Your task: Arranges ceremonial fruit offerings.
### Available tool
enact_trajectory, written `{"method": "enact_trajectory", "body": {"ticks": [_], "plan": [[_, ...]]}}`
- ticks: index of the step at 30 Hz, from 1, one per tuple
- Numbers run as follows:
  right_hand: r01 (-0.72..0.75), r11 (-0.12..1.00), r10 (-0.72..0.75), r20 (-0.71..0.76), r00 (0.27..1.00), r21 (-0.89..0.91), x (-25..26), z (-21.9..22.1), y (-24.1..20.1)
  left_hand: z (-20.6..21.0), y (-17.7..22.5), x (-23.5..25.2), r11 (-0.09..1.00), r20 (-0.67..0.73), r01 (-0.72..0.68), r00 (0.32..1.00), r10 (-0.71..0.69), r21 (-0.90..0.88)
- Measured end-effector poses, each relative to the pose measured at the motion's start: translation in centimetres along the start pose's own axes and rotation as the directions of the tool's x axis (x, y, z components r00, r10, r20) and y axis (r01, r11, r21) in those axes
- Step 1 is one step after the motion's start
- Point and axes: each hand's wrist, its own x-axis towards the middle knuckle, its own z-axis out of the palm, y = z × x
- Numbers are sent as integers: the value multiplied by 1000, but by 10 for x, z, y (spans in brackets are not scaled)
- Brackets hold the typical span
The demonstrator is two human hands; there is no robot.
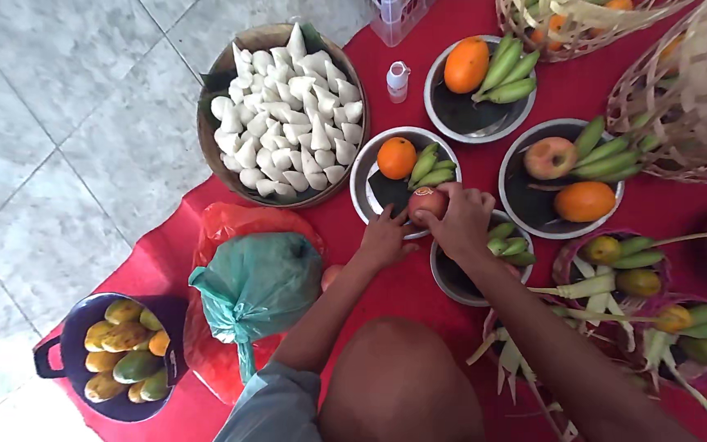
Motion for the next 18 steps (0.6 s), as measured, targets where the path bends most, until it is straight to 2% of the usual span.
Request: {"method": "enact_trajectory", "body": {"ticks": [2, 5, 10, 15, 18], "plan": [[45, 996, -46, -16, 999, -80, 1, 5, 0, 0, -1, 2, 1000, 10, 4, 1000, -4, 25], [31, 989, -27, 24, 999, -146, 11, 5, 6, 0, -1, 3, 999, 29, 18, 999, -19, 43], [-6, 995, 6, 2, 1000, -97, 5, 5, 0, 4, 0, 2, 998, -15, 20, 1000, -20, 53], [69, 993, -70, -2, 998, -93, -11, 22, -1, 3, -1, 2, 1000, -20, 13, 1000, -13, 18], [98, 987, -97, 12, 995, -127, -2, 15, 2, 3, -2, 1, 999, -12, -6, 1000, 6, 42]]}}
